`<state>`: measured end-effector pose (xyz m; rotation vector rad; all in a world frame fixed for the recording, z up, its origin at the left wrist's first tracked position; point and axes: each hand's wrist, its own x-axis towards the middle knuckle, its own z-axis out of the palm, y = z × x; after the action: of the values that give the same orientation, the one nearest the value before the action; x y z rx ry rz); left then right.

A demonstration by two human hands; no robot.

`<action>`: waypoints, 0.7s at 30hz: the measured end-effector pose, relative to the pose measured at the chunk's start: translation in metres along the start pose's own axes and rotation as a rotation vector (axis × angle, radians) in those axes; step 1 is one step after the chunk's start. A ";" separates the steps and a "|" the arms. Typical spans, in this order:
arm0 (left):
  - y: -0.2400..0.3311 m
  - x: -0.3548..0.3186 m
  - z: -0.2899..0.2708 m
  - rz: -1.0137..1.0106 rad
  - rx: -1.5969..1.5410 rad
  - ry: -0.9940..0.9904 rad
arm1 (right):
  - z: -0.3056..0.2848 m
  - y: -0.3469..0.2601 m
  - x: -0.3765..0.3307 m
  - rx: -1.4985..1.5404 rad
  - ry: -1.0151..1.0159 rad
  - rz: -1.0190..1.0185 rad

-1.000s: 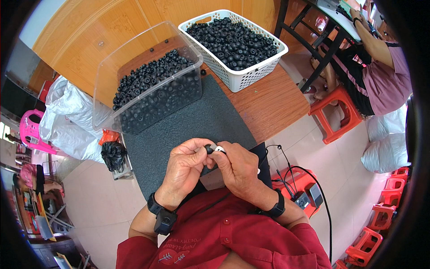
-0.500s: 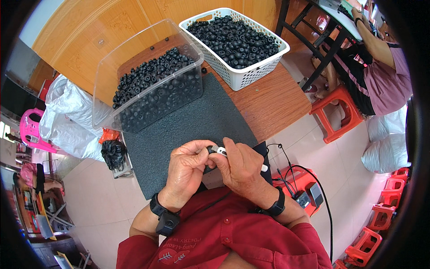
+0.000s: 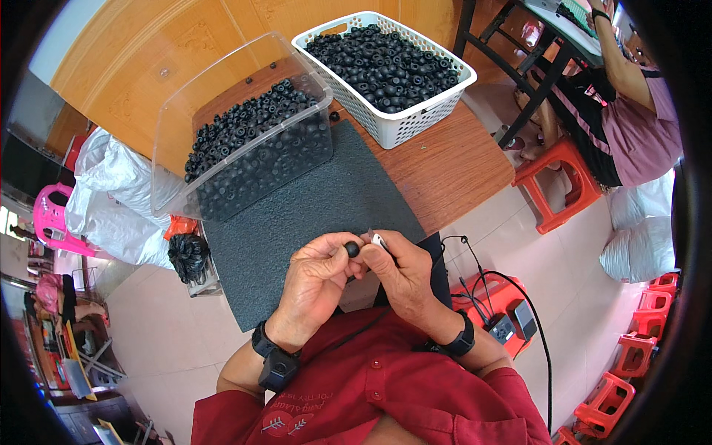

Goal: Sorting and inspecting small black plastic components from a large container and placing them into a basket.

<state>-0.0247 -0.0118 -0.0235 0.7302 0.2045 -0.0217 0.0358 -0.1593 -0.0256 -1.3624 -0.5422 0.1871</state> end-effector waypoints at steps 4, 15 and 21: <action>-0.002 0.002 -0.003 0.041 0.061 0.039 | -0.001 0.001 0.000 0.017 -0.049 0.061; -0.005 0.007 0.000 0.016 0.042 -0.014 | -0.002 0.003 -0.004 0.180 0.051 0.146; 0.022 0.024 0.016 -0.063 0.200 0.092 | -0.014 0.003 -0.009 -0.001 0.111 0.226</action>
<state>0.0032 -0.0052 -0.0020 0.9253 0.3167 -0.0688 0.0353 -0.1751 -0.0319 -1.4246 -0.2950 0.2938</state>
